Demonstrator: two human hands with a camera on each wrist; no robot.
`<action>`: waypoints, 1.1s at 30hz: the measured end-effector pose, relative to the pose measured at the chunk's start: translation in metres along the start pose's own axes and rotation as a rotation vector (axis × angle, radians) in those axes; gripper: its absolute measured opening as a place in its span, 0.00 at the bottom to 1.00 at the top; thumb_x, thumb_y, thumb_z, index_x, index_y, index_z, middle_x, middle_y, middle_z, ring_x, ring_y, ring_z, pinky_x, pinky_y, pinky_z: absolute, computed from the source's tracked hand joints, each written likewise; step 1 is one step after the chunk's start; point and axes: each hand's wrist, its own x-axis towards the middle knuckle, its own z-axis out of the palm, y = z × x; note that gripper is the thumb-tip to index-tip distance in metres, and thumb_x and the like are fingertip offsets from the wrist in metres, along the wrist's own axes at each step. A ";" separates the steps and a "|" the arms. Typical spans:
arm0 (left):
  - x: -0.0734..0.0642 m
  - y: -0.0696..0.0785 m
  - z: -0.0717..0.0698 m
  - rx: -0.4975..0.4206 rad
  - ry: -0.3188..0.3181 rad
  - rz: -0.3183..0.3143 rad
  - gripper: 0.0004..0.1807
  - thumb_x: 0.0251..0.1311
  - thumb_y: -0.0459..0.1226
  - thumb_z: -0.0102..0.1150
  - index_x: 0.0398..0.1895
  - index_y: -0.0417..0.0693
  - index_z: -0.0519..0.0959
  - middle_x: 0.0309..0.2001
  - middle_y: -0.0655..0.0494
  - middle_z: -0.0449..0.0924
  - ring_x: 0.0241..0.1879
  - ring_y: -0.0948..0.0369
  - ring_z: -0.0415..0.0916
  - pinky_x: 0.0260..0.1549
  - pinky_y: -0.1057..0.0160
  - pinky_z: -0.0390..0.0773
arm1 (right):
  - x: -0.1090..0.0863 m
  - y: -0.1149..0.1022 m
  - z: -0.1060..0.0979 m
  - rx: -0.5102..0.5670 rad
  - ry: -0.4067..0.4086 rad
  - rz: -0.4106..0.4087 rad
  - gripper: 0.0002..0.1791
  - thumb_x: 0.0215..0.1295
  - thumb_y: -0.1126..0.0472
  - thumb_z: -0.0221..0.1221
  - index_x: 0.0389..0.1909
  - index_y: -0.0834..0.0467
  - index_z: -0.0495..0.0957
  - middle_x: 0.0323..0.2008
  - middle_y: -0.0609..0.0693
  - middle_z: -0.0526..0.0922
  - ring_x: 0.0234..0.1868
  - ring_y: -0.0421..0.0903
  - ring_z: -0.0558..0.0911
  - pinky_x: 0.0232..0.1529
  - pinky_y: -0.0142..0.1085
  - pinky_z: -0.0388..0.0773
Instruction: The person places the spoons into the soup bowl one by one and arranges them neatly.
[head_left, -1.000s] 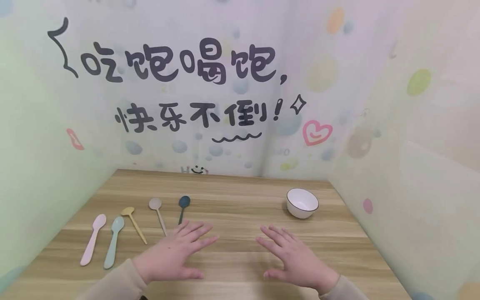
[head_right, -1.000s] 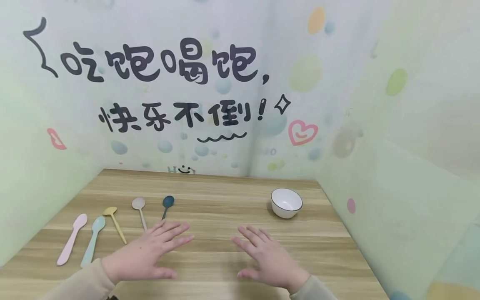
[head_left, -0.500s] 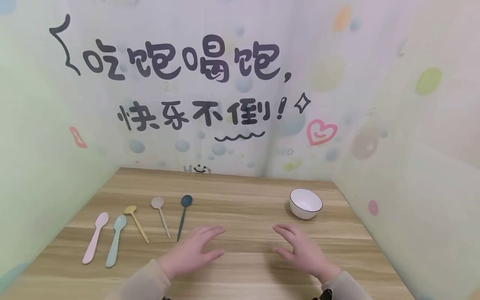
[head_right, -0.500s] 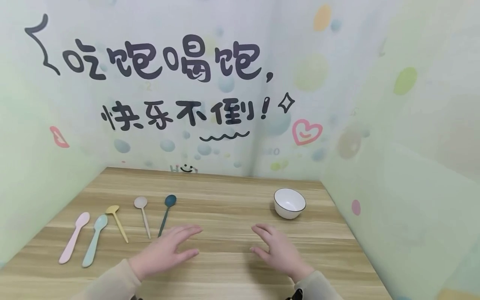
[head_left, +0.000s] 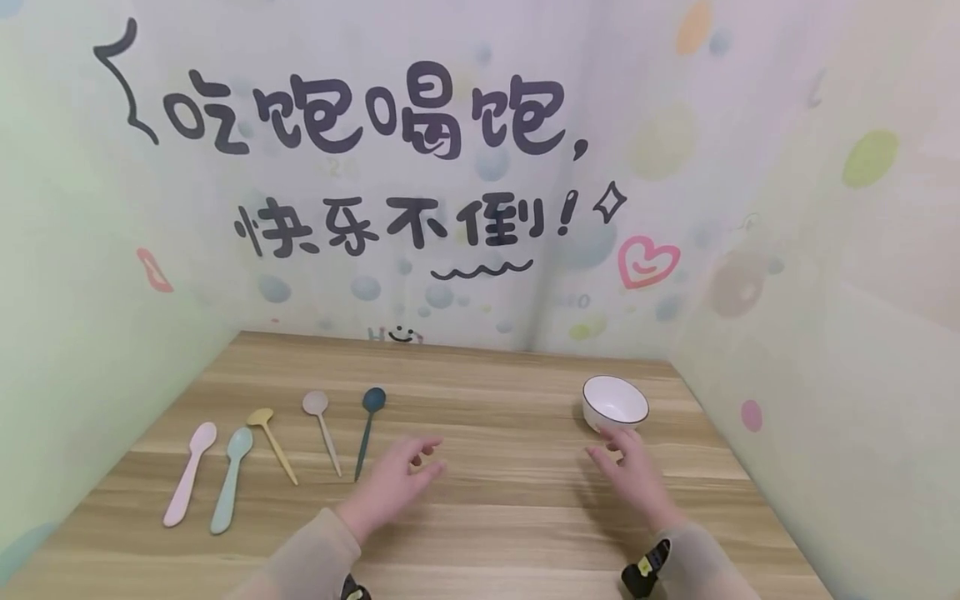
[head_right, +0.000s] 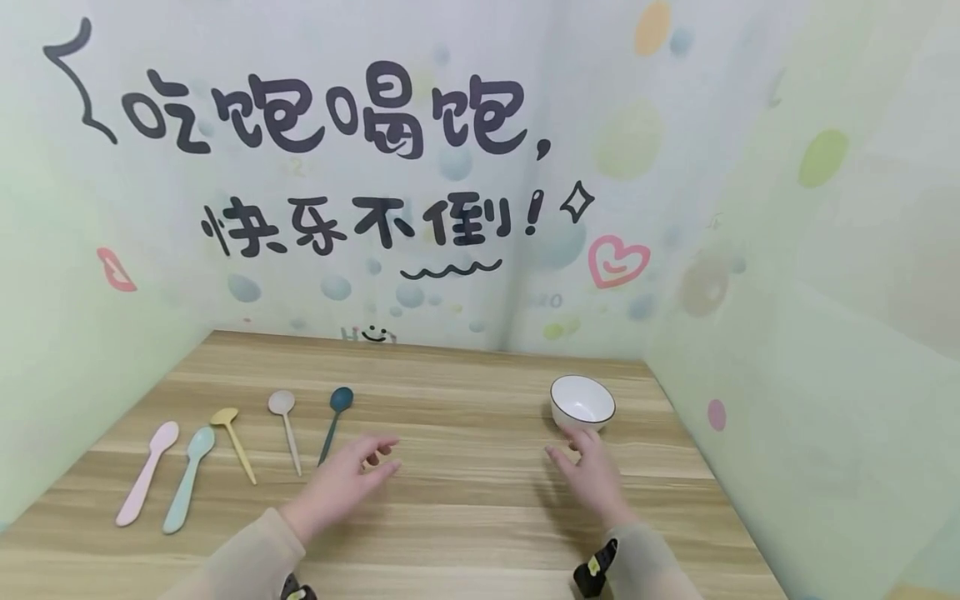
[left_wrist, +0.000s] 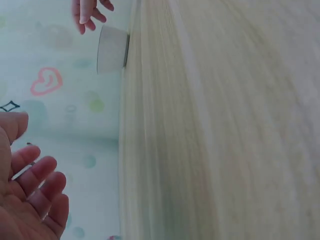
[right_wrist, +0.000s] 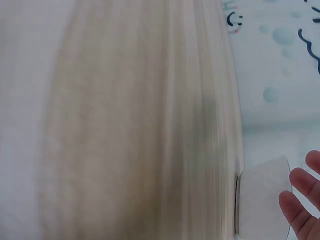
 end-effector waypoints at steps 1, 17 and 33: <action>0.001 -0.002 0.000 -0.004 0.017 -0.028 0.22 0.64 0.45 0.58 0.57 0.43 0.76 0.48 0.49 0.77 0.42 0.58 0.73 0.40 0.56 0.74 | 0.002 0.002 -0.002 0.004 0.012 0.010 0.25 0.65 0.54 0.62 0.58 0.64 0.74 0.54 0.61 0.74 0.48 0.55 0.77 0.42 0.43 0.76; 0.020 -0.044 -0.029 0.141 0.180 -0.264 0.20 0.65 0.41 0.54 0.52 0.35 0.77 0.43 0.44 0.78 0.45 0.48 0.76 0.47 0.47 0.73 | 0.024 0.028 -0.026 0.046 0.089 0.227 0.33 0.69 0.48 0.56 0.65 0.68 0.66 0.55 0.67 0.72 0.52 0.60 0.75 0.49 0.51 0.72; 0.022 -0.062 -0.041 0.267 0.149 -0.305 0.20 0.66 0.39 0.53 0.52 0.32 0.75 0.50 0.35 0.76 0.50 0.40 0.74 0.48 0.42 0.72 | 0.046 0.061 -0.037 0.088 -0.092 0.371 0.53 0.66 0.38 0.53 0.73 0.69 0.39 0.71 0.72 0.44 0.68 0.68 0.56 0.65 0.59 0.54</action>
